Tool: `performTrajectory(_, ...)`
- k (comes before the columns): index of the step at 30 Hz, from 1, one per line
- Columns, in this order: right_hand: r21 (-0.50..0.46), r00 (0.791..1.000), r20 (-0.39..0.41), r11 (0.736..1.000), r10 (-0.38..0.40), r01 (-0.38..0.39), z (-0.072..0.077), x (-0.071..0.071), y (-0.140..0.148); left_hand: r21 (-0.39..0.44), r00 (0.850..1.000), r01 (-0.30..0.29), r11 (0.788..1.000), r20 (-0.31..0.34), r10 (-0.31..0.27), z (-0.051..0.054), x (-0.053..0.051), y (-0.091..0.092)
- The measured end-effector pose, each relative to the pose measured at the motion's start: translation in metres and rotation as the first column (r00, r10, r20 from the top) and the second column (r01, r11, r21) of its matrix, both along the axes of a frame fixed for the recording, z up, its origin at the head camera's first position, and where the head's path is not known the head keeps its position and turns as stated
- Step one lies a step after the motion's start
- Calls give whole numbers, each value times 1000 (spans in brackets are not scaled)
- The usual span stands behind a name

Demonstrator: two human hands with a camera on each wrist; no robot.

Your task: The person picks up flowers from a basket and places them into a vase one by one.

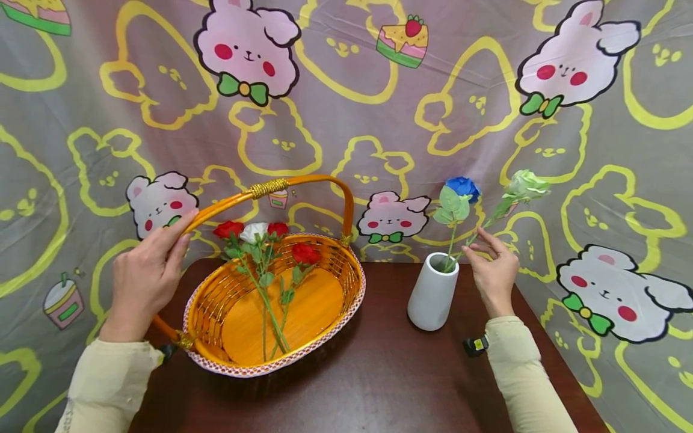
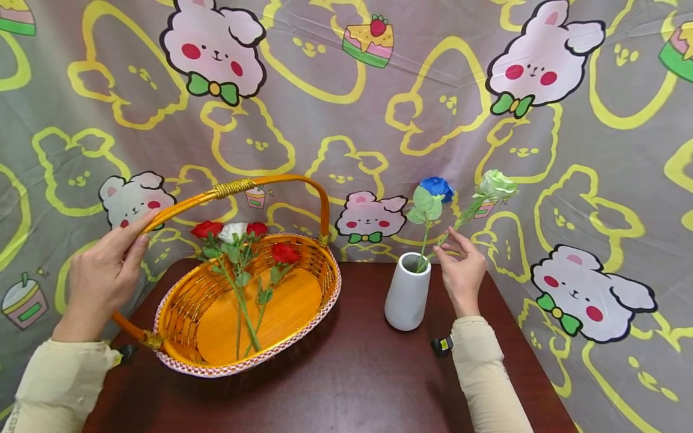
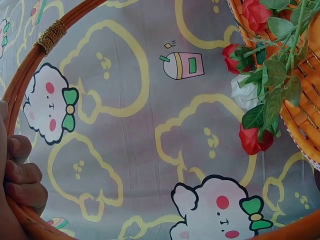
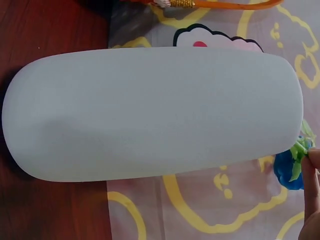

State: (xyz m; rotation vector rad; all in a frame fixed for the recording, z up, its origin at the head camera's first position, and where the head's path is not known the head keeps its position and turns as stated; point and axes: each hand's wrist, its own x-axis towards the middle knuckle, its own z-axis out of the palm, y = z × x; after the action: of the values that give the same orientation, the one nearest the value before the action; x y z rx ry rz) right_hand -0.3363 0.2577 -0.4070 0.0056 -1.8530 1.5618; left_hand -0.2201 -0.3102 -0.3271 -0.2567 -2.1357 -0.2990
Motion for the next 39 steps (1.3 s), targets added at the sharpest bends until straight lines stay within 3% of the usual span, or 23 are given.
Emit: performTrajectory(39, 128, 997, 74, 992, 2, -12, -16, 2, -4, 3, 1000, 1, 1000, -1, -1, 1, 0, 1)
